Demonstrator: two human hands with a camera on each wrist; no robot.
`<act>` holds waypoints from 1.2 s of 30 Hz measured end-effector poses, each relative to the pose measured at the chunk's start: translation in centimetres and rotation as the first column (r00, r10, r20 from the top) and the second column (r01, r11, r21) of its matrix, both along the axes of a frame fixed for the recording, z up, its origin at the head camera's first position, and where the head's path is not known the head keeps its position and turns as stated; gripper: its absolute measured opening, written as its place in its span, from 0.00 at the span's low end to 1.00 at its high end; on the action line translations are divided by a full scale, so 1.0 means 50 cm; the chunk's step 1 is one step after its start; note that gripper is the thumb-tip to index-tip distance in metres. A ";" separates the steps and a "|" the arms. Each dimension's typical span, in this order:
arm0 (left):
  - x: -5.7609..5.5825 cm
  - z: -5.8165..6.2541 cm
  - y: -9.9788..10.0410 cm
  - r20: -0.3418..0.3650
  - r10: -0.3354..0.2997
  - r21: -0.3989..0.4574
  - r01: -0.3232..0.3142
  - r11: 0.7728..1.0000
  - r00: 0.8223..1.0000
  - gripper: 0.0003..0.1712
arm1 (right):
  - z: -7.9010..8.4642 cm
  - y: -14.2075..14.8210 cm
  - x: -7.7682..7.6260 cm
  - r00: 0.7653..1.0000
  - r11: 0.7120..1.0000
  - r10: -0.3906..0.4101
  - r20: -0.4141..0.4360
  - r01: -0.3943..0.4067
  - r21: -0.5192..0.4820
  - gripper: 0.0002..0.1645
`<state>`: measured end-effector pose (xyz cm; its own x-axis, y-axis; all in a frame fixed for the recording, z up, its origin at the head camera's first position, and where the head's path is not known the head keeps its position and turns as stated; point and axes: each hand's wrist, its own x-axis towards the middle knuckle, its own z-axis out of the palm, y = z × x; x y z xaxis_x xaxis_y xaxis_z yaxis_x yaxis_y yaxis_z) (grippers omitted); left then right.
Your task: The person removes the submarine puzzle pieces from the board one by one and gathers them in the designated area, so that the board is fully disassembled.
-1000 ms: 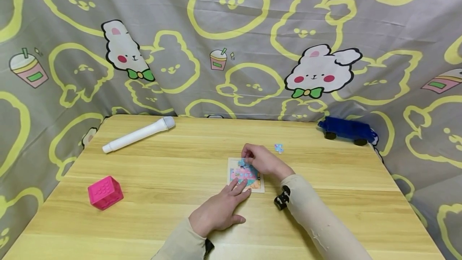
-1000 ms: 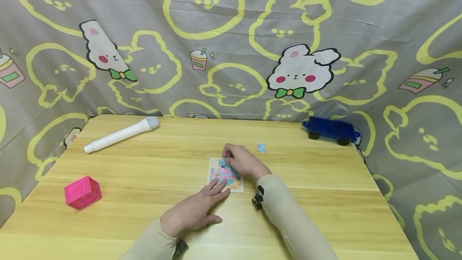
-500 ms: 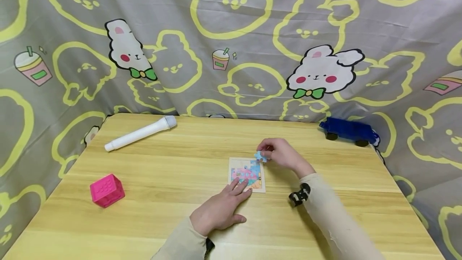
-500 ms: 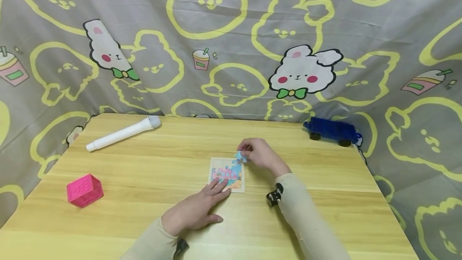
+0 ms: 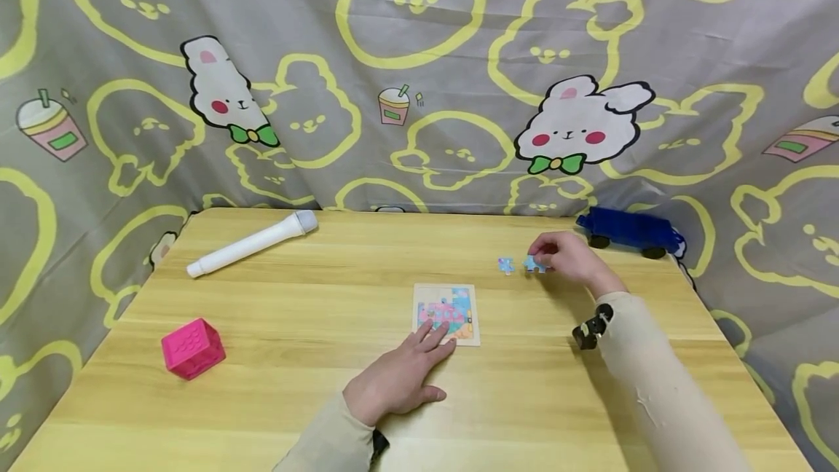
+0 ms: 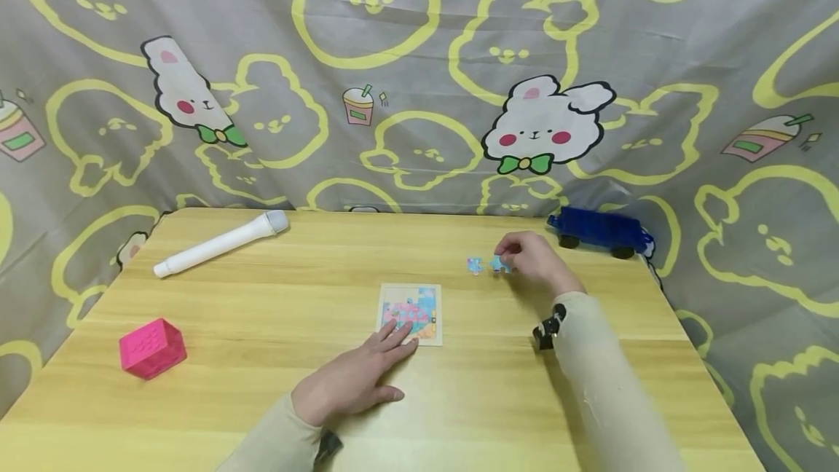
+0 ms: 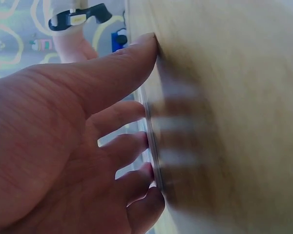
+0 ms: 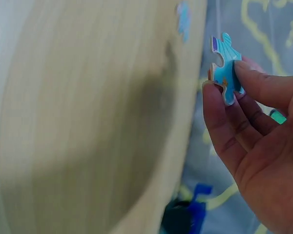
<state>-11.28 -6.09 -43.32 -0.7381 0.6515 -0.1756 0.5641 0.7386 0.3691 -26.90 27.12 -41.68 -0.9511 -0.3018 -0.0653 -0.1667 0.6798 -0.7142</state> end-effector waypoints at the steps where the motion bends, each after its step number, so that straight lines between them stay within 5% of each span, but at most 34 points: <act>1: -0.001 0.000 0.000 -0.001 0.001 0.001 -0.001 1.000 1.000 0.42 | -0.002 0.007 -0.004 1.000 1.000 -0.007 -0.002 0.007 0.008 0.07; 16: 0.002 0.004 0.001 0.012 -0.005 -0.009 0.005 1.000 1.000 0.42 | -0.046 0.046 -0.038 0.999 0.995 -0.041 0.021 0.039 0.094 0.08; 36: -0.002 0.001 -0.002 0.005 -0.002 0.001 0.002 1.000 1.000 0.42 | -0.045 0.047 -0.038 0.999 0.987 -0.031 -0.042 0.037 0.158 0.08</act>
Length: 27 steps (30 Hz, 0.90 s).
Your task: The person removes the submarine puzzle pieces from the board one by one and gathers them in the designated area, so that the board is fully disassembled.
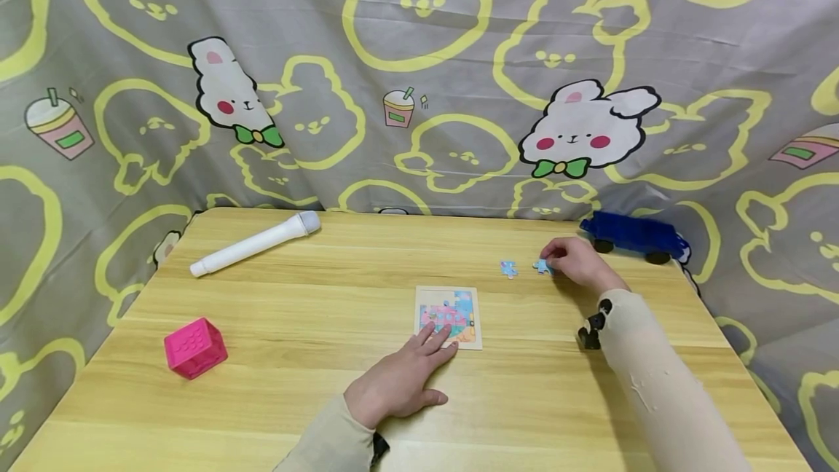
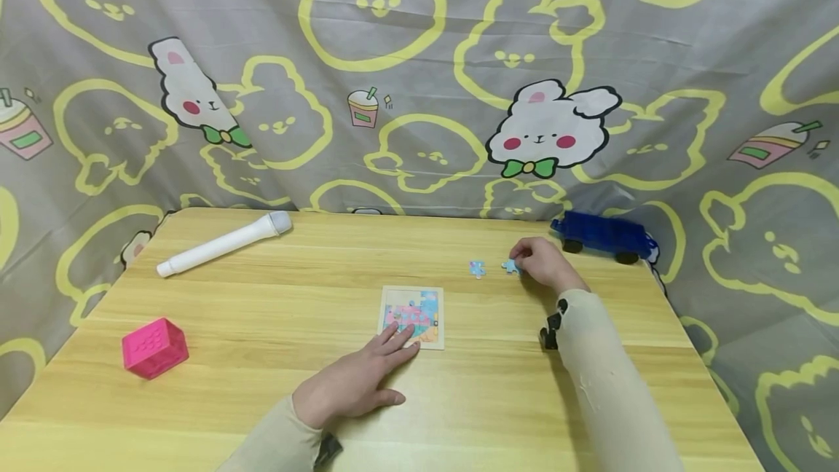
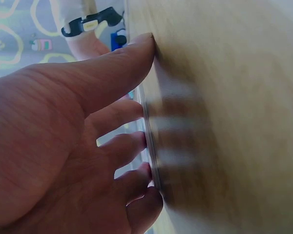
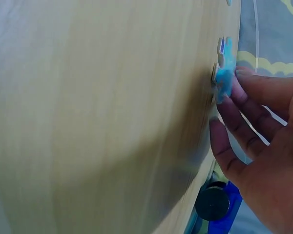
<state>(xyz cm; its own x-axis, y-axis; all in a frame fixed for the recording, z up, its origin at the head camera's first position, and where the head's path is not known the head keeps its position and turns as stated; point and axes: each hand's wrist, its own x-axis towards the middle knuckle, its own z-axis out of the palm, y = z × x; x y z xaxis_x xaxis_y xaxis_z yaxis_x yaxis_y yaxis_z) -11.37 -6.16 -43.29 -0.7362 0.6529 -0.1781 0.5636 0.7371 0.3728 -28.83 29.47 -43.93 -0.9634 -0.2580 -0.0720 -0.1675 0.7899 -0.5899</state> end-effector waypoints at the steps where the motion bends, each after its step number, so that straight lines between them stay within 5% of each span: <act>1: 0.000 0.000 0.000 -0.001 -0.001 -0.001 0.001 1.000 1.000 0.42 | 0.001 0.001 0.002 1.000 1.000 -0.001 -0.002 0.001 0.003 0.08; 8: 0.000 0.000 0.001 0.005 -0.001 -0.003 0.001 1.000 1.000 0.42 | 0.016 -0.017 0.030 0.999 1.000 0.015 -0.038 -0.015 -0.004 0.12; 15: 0.001 0.002 -0.001 0.004 0.001 -0.003 -0.001 1.000 1.000 0.42 | 0.031 -0.105 0.080 0.969 0.982 0.184 -0.167 -0.189 -0.018 0.13; 21: -0.002 0.000 -0.001 0.005 -0.006 -0.007 0.006 1.000 1.000 0.42 | 0.030 -0.186 0.122 0.953 0.960 0.277 -0.122 -0.278 0.003 0.13; 27: -0.004 -0.001 -0.002 0.013 -0.011 -0.007 0.011 1.000 1.000 0.42 | 0.023 -0.240 0.132 0.932 0.935 0.354 -0.078 -0.353 0.030 0.13</act>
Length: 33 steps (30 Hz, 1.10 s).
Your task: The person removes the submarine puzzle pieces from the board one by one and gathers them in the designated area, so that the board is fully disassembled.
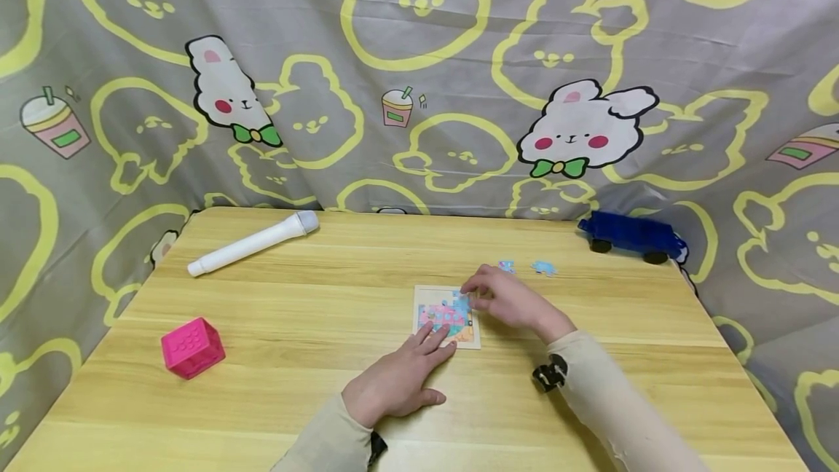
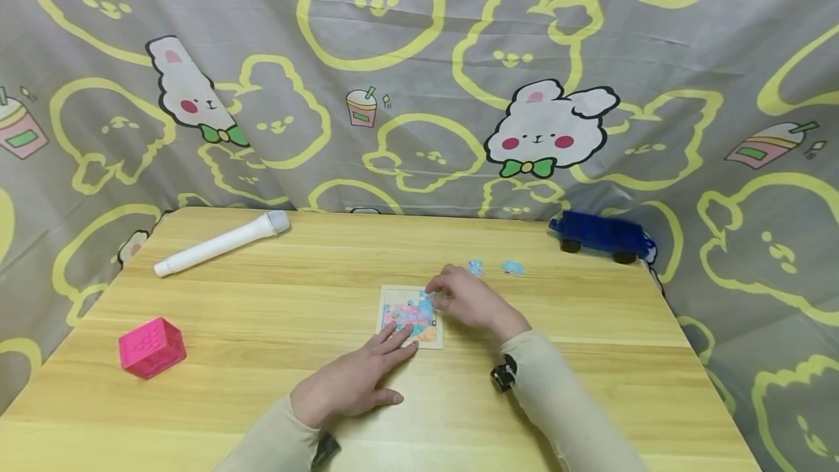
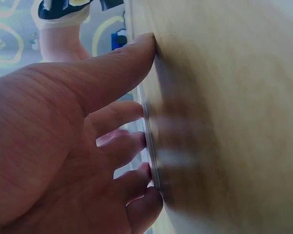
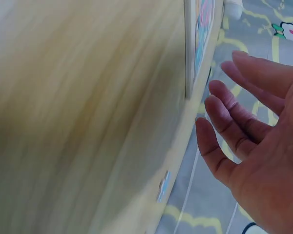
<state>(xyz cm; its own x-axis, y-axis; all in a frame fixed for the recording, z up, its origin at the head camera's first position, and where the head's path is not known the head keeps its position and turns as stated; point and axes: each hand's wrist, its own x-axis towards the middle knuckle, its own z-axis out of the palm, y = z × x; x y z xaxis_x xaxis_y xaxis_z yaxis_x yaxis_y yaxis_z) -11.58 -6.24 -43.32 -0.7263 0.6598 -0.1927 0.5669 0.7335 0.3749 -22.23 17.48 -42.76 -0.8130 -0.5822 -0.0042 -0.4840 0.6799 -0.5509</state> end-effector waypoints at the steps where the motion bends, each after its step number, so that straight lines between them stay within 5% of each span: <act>1: 0.000 0.000 0.000 0.001 -0.001 0.000 0.001 1.000 1.000 0.42 | -0.002 -0.006 -0.001 1.000 1.000 0.012 -0.001 -0.012 0.006 0.13; 15: -0.001 0.001 0.003 -0.005 0.005 -0.005 -0.005 1.000 1.000 0.42 | -0.017 -0.041 -0.011 0.998 0.999 0.043 -0.039 -0.042 0.017 0.06; 24: -0.001 0.002 0.002 -0.007 0.007 -0.001 -0.007 1.000 1.000 0.42 | -0.018 -0.047 -0.016 0.996 0.999 0.042 -0.085 -0.039 0.036 0.09; 33: 0.002 0.003 0.001 -0.024 0.009 0.011 -0.008 1.000 1.000 0.41 | -0.012 -0.042 -0.025 0.999 0.999 0.016 -0.038 -0.017 -0.039 0.15</act>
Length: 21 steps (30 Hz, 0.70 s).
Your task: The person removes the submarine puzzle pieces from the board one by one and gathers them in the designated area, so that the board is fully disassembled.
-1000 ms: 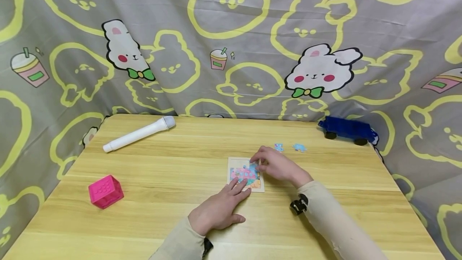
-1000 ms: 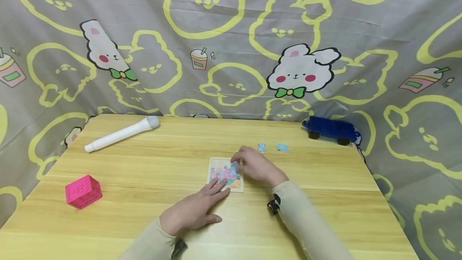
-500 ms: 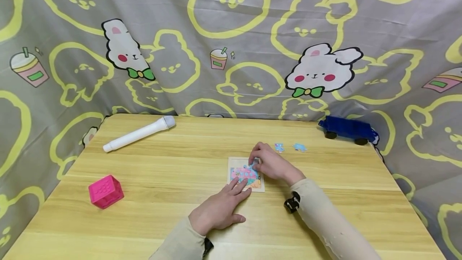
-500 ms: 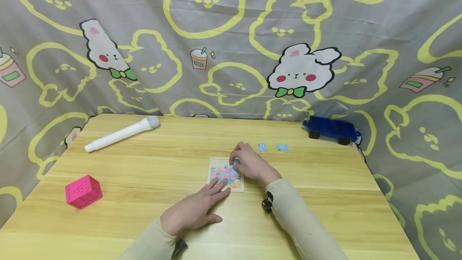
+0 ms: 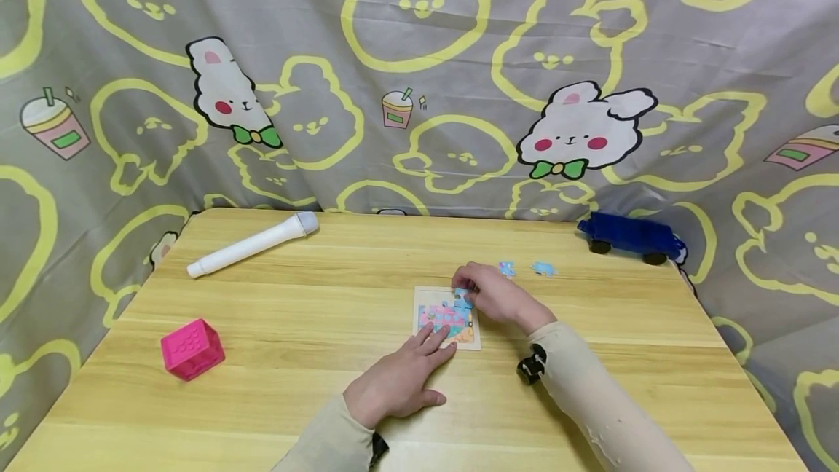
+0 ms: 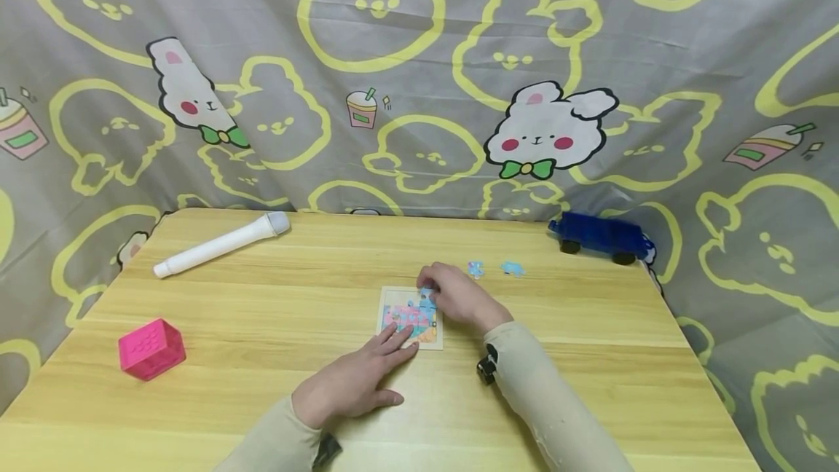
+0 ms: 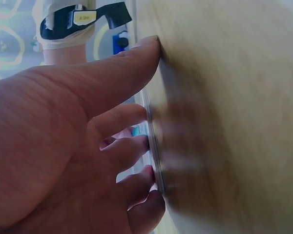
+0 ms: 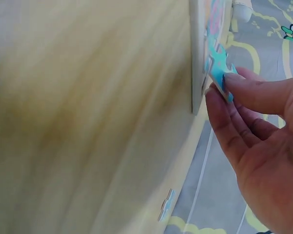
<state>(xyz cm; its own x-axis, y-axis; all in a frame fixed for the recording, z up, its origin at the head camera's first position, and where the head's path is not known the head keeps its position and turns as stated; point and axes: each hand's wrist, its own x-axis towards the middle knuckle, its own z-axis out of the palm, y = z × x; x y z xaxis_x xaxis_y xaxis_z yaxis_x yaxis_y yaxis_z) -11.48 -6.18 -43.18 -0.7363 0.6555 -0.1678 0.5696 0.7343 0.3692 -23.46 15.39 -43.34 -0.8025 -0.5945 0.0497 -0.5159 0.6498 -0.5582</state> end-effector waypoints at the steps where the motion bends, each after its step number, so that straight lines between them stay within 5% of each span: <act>1: 0.000 0.000 0.000 0.000 0.001 0.001 -0.001 1.000 1.000 0.41 | 0.000 0.001 -0.002 1.000 1.000 -0.005 0.006 0.005 -0.009 0.15; 13: 0.001 -0.002 0.000 0.001 0.006 0.004 -0.006 1.000 1.000 0.41 | 0.013 0.021 -0.017 0.997 0.993 -0.067 0.046 0.071 -0.093 0.12; 21: 0.000 -0.005 -0.001 0.000 0.002 -0.006 -0.002 1.000 1.000 0.42 | 0.037 0.092 -0.022 0.992 0.986 -0.117 0.056 0.122 -0.110 0.09</act>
<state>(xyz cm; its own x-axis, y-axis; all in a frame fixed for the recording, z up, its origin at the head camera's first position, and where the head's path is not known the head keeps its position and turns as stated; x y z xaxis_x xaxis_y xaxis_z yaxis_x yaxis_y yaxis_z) -11.49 -6.24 -43.45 -0.7375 0.6531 -0.1718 0.5683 0.7376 0.3648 -24.54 19.99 -41.48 -0.8705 -0.4871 0.0699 -0.4085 0.6363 -0.6544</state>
